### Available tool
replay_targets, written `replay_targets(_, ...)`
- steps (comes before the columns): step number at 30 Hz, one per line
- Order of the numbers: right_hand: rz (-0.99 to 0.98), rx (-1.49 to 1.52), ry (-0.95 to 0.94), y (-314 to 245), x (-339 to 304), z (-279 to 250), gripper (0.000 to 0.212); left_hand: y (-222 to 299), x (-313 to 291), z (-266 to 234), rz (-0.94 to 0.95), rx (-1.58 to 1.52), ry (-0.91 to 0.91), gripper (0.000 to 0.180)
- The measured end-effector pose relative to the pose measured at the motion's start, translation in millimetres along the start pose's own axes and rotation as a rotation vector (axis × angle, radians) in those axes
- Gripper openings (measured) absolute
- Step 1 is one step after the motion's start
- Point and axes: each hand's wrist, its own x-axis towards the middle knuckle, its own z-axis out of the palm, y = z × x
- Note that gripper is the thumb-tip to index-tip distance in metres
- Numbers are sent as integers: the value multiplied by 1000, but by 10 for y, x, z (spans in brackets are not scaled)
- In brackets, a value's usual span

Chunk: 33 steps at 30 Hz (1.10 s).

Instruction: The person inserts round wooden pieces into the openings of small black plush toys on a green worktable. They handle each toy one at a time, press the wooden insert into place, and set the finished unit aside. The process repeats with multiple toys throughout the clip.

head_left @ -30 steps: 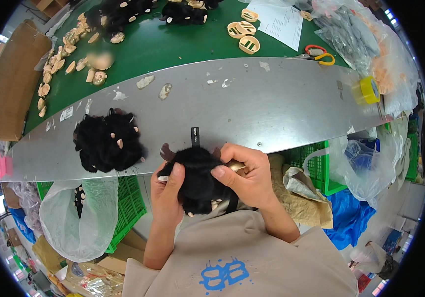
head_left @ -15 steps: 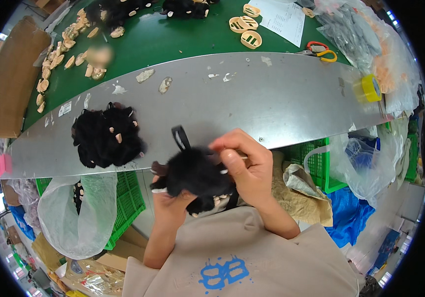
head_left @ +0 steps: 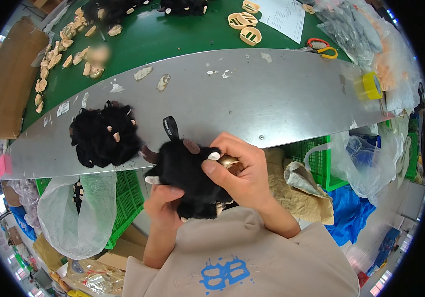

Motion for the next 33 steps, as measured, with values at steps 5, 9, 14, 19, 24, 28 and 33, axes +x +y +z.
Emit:
replay_targets(5,11,60,15,-12,0,44,16,-55,-37,-109,28,327,98,53)
replay_targets(9,-23,41,18,-10,-4,32,17,-120,-51,-33,146,285,180,54)
replay_targets(14,-67,6,36,-13,23,50,17,-127,-49,-48,193,277,102,62)
replay_targets(19,-86,1,22,-41,34,69,16,-134,-51,-42,163,226,66,67)
replay_targets(24,-148,-100,7,39,15,49,15,-123,-78,-110,141,239,79,62)
replay_targets(28,-247,-150,88,31,37,86,17,-137,-130,-162,125,235,122,58)
replay_targets(33,-292,-197,58,17,23,58,17,-142,-169,-210,153,261,102,58)
